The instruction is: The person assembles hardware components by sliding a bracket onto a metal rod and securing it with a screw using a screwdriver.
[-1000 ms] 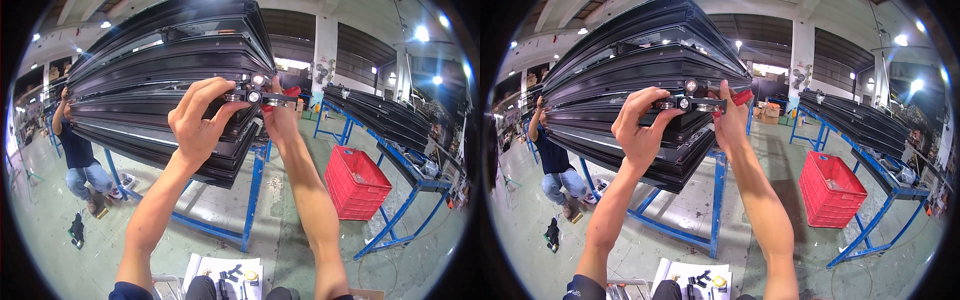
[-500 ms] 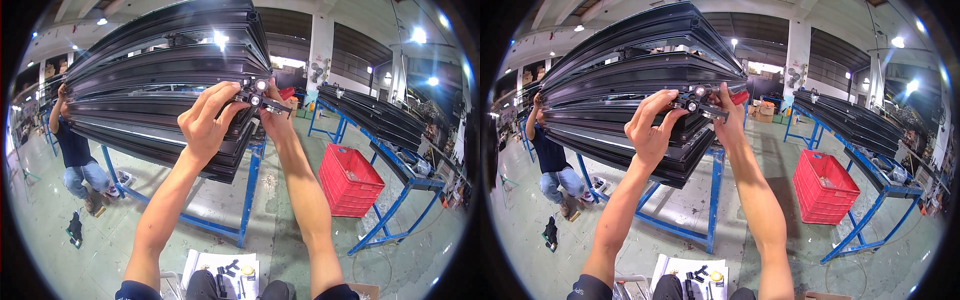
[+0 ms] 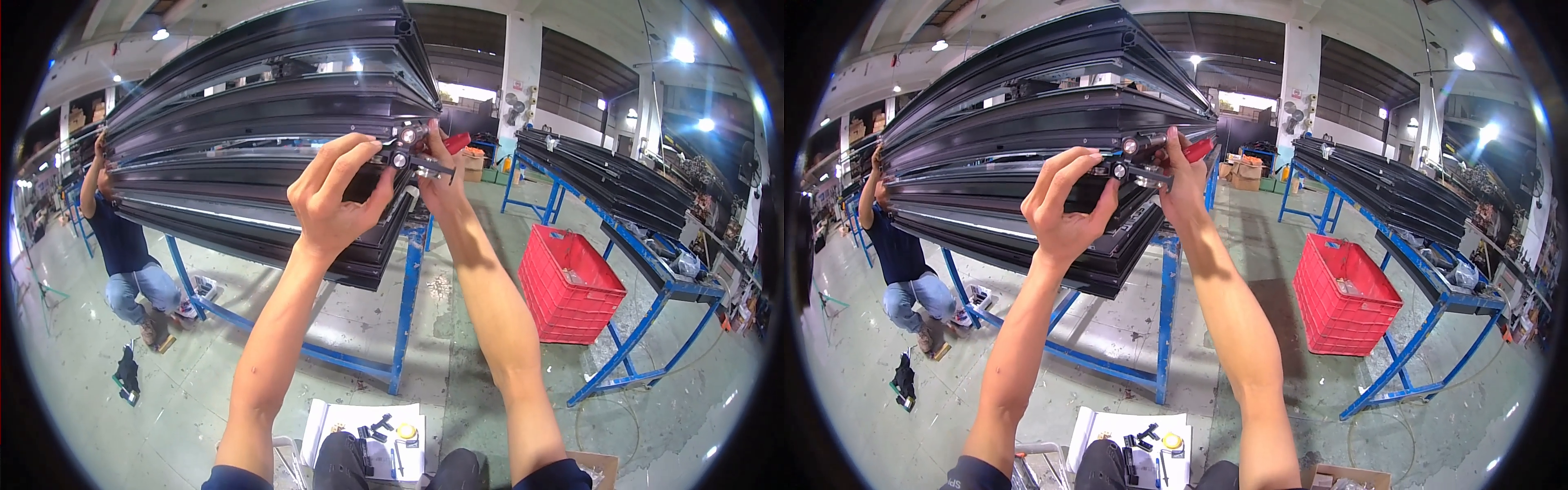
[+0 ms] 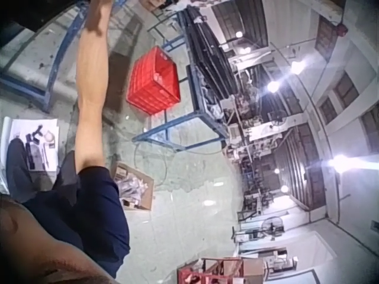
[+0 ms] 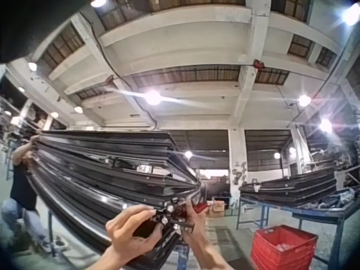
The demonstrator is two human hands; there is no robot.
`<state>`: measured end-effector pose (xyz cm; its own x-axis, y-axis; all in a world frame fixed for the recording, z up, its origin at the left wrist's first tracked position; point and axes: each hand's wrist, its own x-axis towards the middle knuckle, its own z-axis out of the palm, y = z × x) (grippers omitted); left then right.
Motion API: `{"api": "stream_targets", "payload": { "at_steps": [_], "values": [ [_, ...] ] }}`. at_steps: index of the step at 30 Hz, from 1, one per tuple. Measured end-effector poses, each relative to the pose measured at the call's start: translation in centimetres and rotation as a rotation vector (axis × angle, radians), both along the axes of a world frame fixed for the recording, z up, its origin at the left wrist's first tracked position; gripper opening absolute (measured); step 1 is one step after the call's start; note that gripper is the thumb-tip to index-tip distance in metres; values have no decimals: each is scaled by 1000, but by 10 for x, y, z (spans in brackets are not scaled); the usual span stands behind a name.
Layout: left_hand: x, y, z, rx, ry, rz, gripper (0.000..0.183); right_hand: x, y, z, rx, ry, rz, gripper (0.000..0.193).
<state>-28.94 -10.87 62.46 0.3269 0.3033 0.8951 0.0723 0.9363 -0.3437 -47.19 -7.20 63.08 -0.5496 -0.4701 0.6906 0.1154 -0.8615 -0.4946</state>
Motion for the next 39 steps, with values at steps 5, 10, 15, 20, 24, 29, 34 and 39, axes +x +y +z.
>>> {"api": "stream_targets", "payload": {
  "at_steps": [5, 10, 15, 20, 24, 29, 34, 39],
  "values": [
    [-2, -3, -3, 5, 13, 21, 35, 3, -6, -5, -20, -22, -31, 31],
    [-1, -1, -1, 12, 24, 13, 34, 3, -4, -2, -23, -20, -20, 34],
    [-2, -1, -2, 3, 32, 9, 36, 2, -3, -1, -10, -27, -13, 36],
    [-3, -3, -2, -12, 36, 13, 36, 0, -6, -1, -12, -24, -15, 37],
    [-4, -4, -2, -11, 36, 27, 36, 0, -4, -1, 17, -41, -7, 37],
    [-4, -5, -2, -30, 35, 31, 36, 0, -1, 0, 28, -30, 0, 37],
    [-5, -6, -2, -42, 38, 32, 36, 3, -1, 0, 27, -46, -9, 38],
    [-6, -9, -4, -52, 37, 43, 36, 1, -2, 0, 38, -44, -11, 38]
  ]
}}
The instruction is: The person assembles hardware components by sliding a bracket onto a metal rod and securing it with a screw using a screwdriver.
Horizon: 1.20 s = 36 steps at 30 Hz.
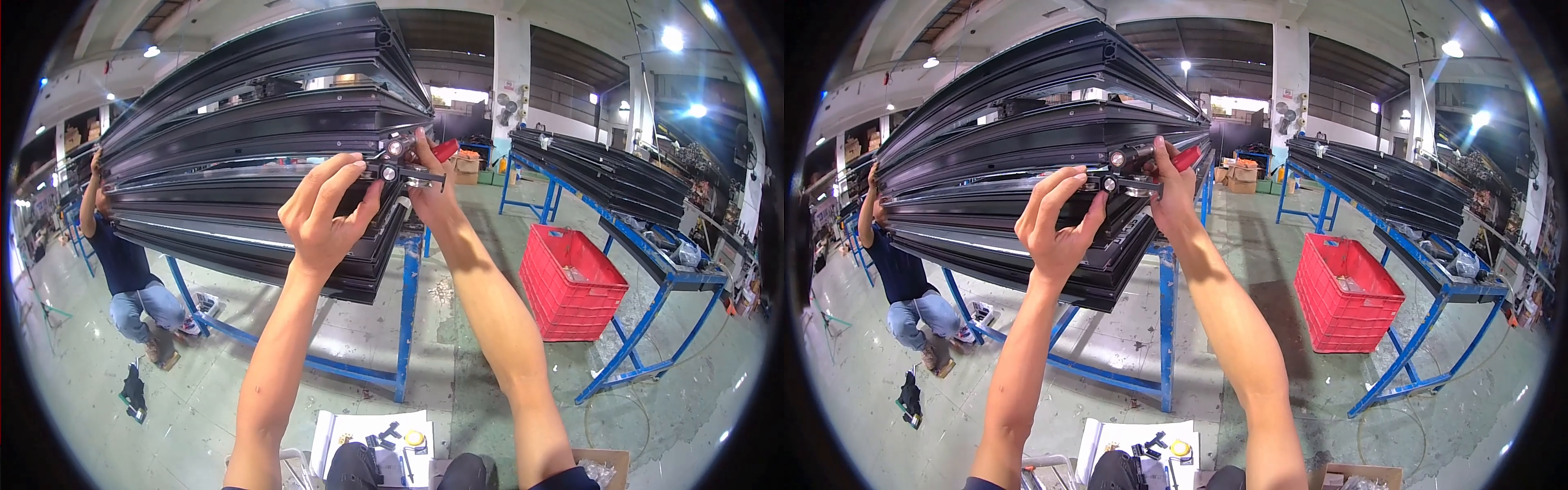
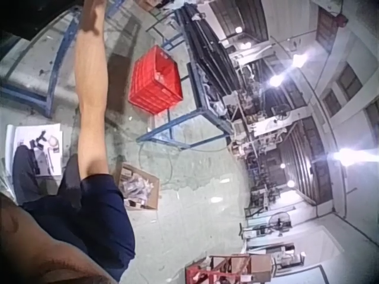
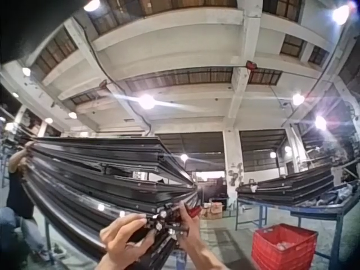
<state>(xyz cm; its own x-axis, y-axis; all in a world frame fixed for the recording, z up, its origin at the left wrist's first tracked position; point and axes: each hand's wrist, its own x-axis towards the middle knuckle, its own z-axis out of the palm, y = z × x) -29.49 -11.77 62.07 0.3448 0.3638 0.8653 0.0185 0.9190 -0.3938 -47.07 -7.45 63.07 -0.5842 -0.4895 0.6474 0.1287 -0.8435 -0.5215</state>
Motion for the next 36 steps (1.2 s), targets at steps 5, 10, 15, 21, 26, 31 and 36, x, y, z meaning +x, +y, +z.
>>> {"api": "stream_targets", "payload": {
  "at_steps": [5, 10, 15, 21, 26, 31, 36],
  "values": [
    [-3, -1, -1, -3, -4, -16, 38, -3, 1, -1, 5, 6, 8, 34],
    [-1, 1, -1, -1, 4, 0, 40, -2, 3, 0, -20, 22, 46, 30],
    [-1, -1, -1, -8, 8, 4, 43, 1, 5, 2, -13, 4, 48, 28],
    [-3, 0, 0, -15, 20, 8, 44, 1, 6, 2, -16, 5, 58, 27],
    [0, 3, -1, 7, 31, 43, 43, 1, 3, 1, -29, -2, 62, 29],
    [1, 7, -1, 53, 38, 37, 39, 4, 3, 4, 17, 2, -8, 35],
    [7, 11, -1, 145, 21, 122, 31, 18, 3, 9, 69, -52, -12, 33]
  ]
}}
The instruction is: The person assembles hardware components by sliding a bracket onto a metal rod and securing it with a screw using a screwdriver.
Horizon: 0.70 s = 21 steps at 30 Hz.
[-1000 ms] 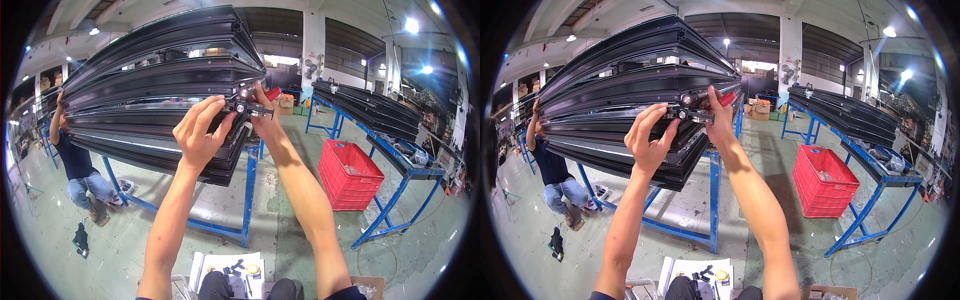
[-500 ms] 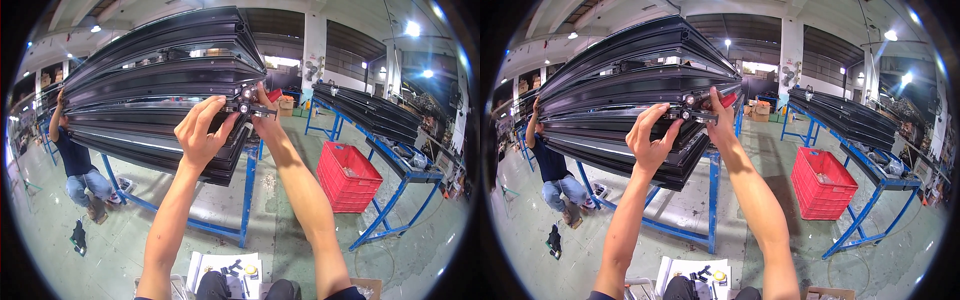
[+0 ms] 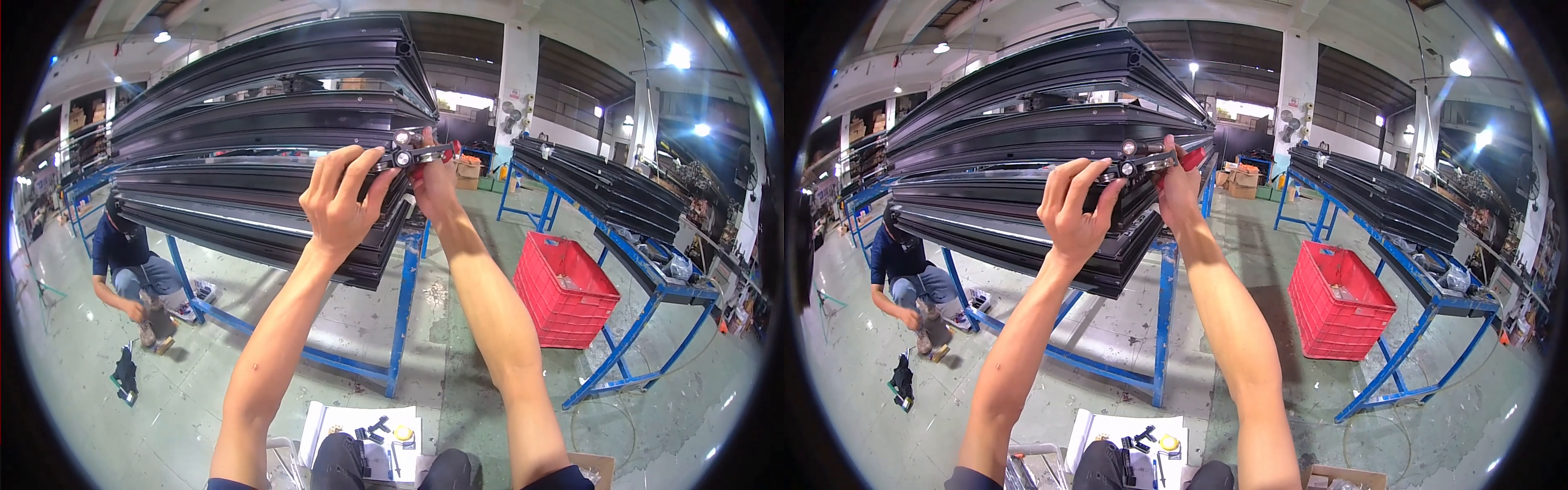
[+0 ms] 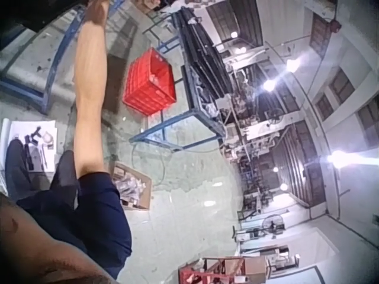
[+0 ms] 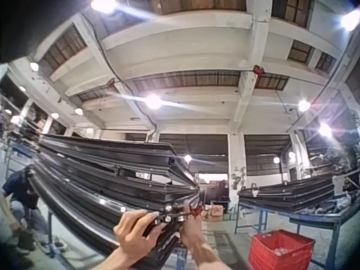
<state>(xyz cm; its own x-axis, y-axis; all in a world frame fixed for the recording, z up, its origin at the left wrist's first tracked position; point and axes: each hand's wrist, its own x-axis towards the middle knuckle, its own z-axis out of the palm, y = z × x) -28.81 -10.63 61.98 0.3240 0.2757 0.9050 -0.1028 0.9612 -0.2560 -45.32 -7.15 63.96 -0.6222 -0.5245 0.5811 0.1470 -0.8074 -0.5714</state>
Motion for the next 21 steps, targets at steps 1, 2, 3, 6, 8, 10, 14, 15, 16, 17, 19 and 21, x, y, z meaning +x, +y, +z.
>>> {"api": "stream_targets", "payload": {
  "at_steps": [1, 2, 3, 6, 8, 10, 14, 15, 16, 17, 19, 21],
  "values": [
    [-1, 5, 3, 14, 0, 23, 30, 0, 3, 2, 24, -38, -28, 31],
    [-2, 13, 3, 54, -10, 0, 27, -7, 0, 1, 31, -30, -48, 27],
    [-1, 21, 5, 52, -6, -5, 27, -10, -2, 1, 29, -26, -52, 27],
    [0, 42, 10, 94, -32, -19, 21, -26, -8, 0, 37, -29, 4, 28],
    [-5, 45, 2, 190, -70, -118, 20, -17, -8, 0, 7, 7, 11, 30],
    [-6, 55, -4, 360, -121, -351, 19, -7, -2, -1, -17, 40, 8, 33],
    [-10, 73, -7, 475, -108, -470, 21, 0, 9, 4, -20, 120, 82, 32],
    [-11, 77, -7, 474, -103, -471, 21, -3, 11, 4, -19, 124, 82, 32],
    [-14, 78, -9, 504, -104, -491, 22, 0, 15, 4, 28, 102, 61, 32],
    [-17, 78, -10, 533, -105, -511, 23, 3, 18, 5, 76, 80, 42, 32],
    [-20, 79, -9, 556, -92, -558, 26, -3, 14, 5, 71, 99, 60, 32],
    [-21, 80, -8, 587, -76, -610, 28, -7, 11, 5, 101, 95, 66, 34]
  ]
}}
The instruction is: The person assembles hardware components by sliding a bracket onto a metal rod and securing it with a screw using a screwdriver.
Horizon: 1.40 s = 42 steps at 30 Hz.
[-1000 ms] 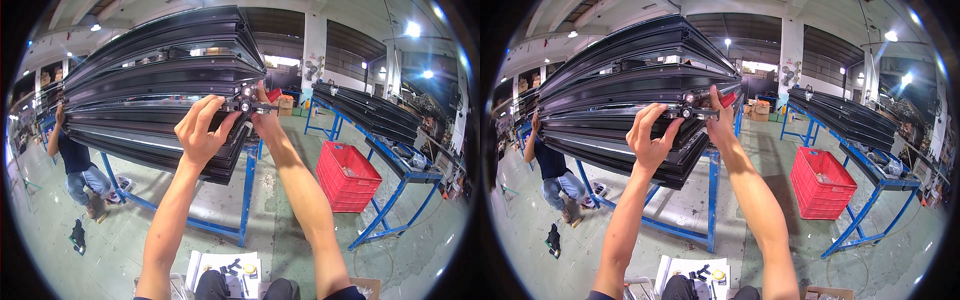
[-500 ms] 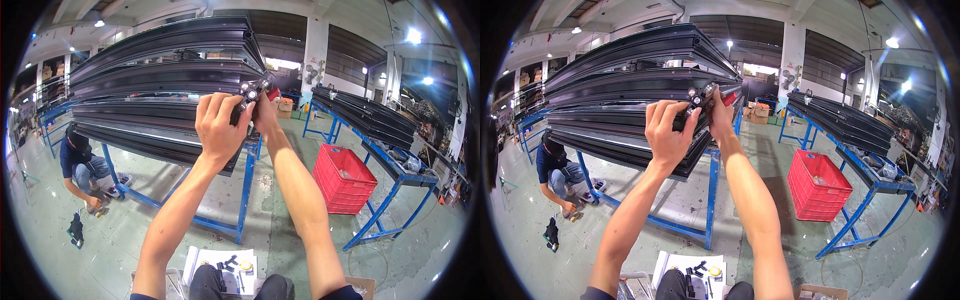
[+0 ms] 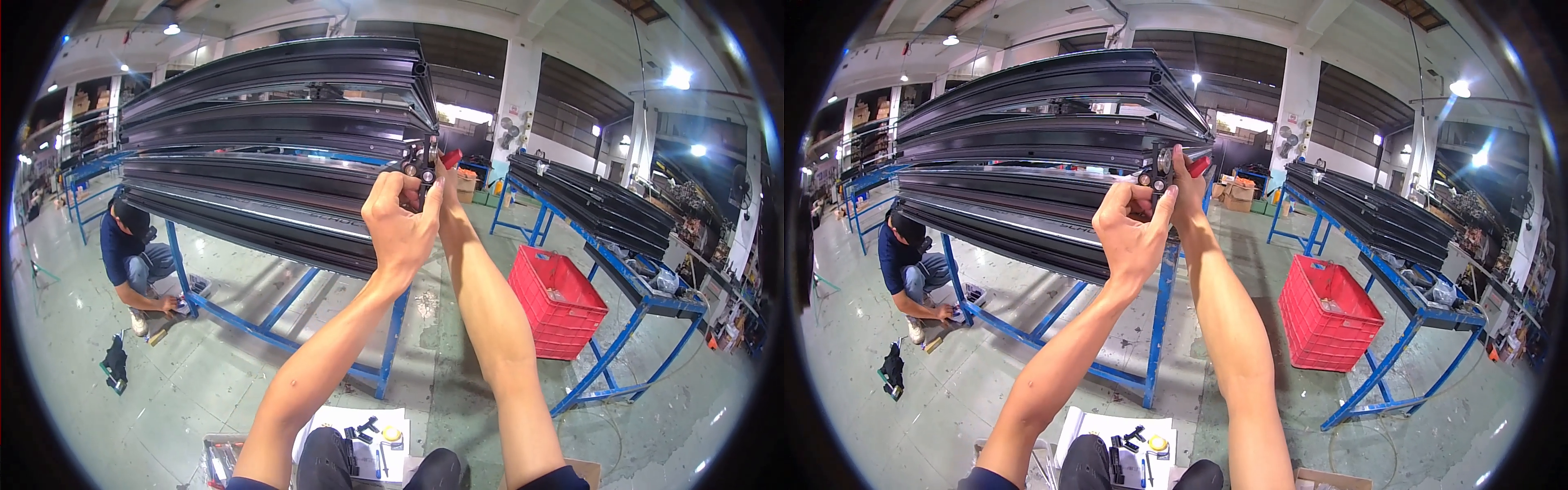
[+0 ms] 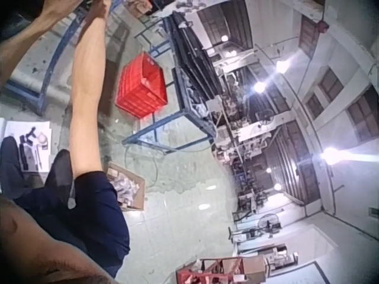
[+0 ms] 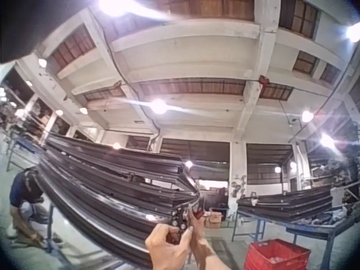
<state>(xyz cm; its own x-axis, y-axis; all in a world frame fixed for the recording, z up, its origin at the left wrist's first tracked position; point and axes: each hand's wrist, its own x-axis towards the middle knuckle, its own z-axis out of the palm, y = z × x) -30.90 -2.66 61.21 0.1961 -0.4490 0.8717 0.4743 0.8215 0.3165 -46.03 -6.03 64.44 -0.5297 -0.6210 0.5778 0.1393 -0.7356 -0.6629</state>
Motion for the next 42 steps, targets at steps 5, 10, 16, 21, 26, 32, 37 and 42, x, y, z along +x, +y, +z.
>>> {"api": "stream_targets", "payload": {
  "at_steps": [5, 10, 16, 21, 26, 32, 37, 42],
  "values": [
    [-8, 4, 0, 160, -56, -130, 29, -23, -12, -5, 62, 68, -112, 40],
    [-10, 26, 9, 292, -137, -245, 30, -79, -18, 0, 186, -7, -107, 45],
    [-11, 17, 9, 457, 92, -790, 32, -12, -5, 5, 65, 111, -233, 37],
    [-2, 21, 18, 508, 91, -931, 27, 1, 1, 18, 65, -80, -83, 35],
    [-7, 25, 23, 496, 101, -954, 27, -17, 0, 10, -3, 4, 143, 37],
    [-4, 16, 16, 490, 114, -903, 27, -10, -3, 18, 265, -420, 71, 37],
    [-3, 17, 18, 488, 68, -914, 28, -32, -14, 1, 23, 20, 73, 36],
    [-3, 10, 12, 489, 52, -907, 28, -19, -14, -1, 45, -43, 194, 33]
  ]
}}
